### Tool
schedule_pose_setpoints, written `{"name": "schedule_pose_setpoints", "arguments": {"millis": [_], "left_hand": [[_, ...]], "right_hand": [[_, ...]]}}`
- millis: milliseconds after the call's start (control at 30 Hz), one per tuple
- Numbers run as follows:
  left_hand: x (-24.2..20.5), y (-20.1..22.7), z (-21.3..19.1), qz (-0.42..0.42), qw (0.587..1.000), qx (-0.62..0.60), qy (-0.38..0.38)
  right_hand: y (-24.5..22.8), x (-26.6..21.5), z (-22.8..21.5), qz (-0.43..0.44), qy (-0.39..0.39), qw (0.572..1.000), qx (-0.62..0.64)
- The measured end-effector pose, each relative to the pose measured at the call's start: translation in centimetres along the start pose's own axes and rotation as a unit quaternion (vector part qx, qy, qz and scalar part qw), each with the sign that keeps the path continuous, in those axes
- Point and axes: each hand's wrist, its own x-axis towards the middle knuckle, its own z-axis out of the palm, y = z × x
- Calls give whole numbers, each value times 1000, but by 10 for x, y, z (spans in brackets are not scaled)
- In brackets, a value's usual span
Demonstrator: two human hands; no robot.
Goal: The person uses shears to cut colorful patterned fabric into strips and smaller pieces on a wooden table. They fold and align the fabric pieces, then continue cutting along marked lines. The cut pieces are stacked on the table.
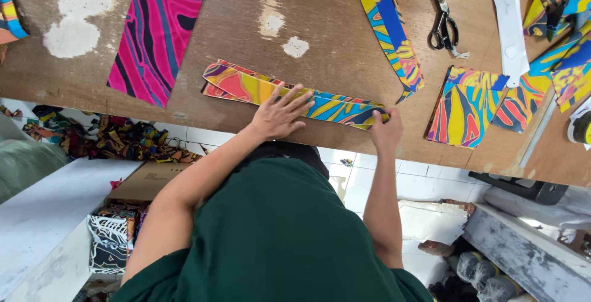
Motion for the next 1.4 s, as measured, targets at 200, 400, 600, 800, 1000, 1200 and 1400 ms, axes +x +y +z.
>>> {"name": "schedule_pose_setpoints", "arguments": {"millis": [200,400,600,800,1000,1200,1400], "left_hand": [[-12,0,9,-29,995,-91,14],[-59,-58,-10,-363,789,-474,141],[-94,-142,-40,-474,520,-698,129],[-84,-128,-55,-393,775,-469,160],[-77,-128,-75,-397,827,-377,126],[-84,-137,-78,-365,864,-326,115],[-91,-135,-81,-339,882,-289,156]], "right_hand": [[-76,-23,-48,-42,-65,976,203],[-217,-68,-3,-108,-256,910,306],[-312,-101,73,-57,-418,808,411],[-234,-80,65,-90,-286,911,283],[-133,-74,70,-9,-255,936,242],[-146,-85,98,8,-197,974,112],[-185,-87,116,-128,-105,985,54]]}}
